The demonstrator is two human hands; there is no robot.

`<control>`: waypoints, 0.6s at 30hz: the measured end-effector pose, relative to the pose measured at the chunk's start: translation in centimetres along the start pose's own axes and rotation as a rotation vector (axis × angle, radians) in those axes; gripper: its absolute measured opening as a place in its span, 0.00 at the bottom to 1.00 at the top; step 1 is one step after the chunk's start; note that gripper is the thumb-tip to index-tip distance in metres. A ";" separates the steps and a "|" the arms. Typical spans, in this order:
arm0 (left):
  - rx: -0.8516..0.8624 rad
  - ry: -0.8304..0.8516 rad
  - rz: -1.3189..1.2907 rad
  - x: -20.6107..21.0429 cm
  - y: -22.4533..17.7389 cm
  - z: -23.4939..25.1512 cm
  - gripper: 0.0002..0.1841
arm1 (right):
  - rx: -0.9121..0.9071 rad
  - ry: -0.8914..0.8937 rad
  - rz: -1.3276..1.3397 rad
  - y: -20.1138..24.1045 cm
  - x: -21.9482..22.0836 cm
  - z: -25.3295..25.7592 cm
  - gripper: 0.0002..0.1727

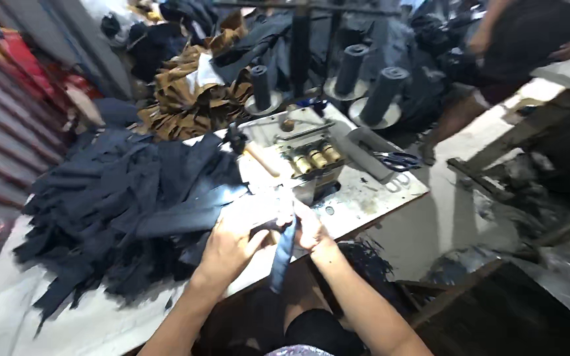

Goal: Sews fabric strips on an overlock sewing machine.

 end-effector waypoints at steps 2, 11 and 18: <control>0.033 -0.010 0.026 0.3 0.9 0.3 0.29 | 0.001 0.020 -0.043 -0.3 0.1 -0.2 0.17; -0.094 0.101 -0.285 -4.5 -1.4 0.4 0.28 | -0.076 0.182 -0.491 -1.0 1.8 -3.4 0.07; -0.095 0.088 -0.330 -5.7 -3.5 -0.5 0.20 | -0.128 0.292 -0.498 -1.6 2.8 -3.8 0.09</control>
Point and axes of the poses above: each hand's wrist, its own z-axis towards the middle knuckle, its own x-axis out of the palm, y = z × x, the point moved 1 cm from there along z, towards the middle knuckle, and after that the axes turned 7 degrees about x, right-handed, at the moved point
